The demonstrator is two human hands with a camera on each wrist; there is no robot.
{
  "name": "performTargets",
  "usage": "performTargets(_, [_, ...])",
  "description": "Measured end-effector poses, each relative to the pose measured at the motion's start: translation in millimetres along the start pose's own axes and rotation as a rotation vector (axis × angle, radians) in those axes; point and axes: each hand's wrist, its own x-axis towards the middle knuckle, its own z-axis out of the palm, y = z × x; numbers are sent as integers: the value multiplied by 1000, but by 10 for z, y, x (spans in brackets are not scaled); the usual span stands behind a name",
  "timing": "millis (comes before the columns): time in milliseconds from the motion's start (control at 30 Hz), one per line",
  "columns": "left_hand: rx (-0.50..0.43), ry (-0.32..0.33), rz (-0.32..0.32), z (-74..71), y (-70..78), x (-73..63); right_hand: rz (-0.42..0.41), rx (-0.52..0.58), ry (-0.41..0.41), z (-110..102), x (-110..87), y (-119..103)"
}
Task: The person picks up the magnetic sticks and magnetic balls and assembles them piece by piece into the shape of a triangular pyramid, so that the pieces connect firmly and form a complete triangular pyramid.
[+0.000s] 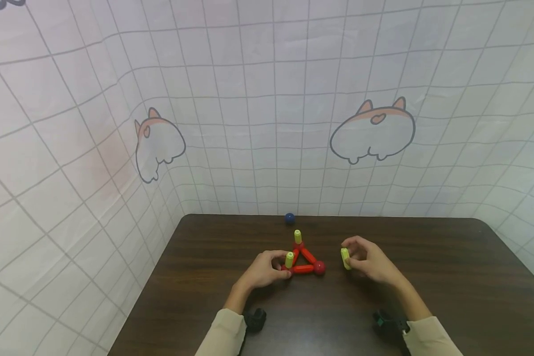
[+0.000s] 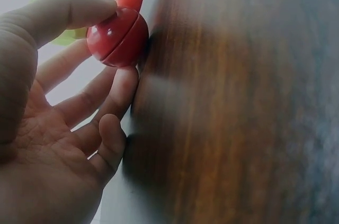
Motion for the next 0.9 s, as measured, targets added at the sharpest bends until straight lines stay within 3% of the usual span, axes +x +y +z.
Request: performTargets(900, [-5,0,2,-6,4,-9,-123,84,84,343,77,-291])
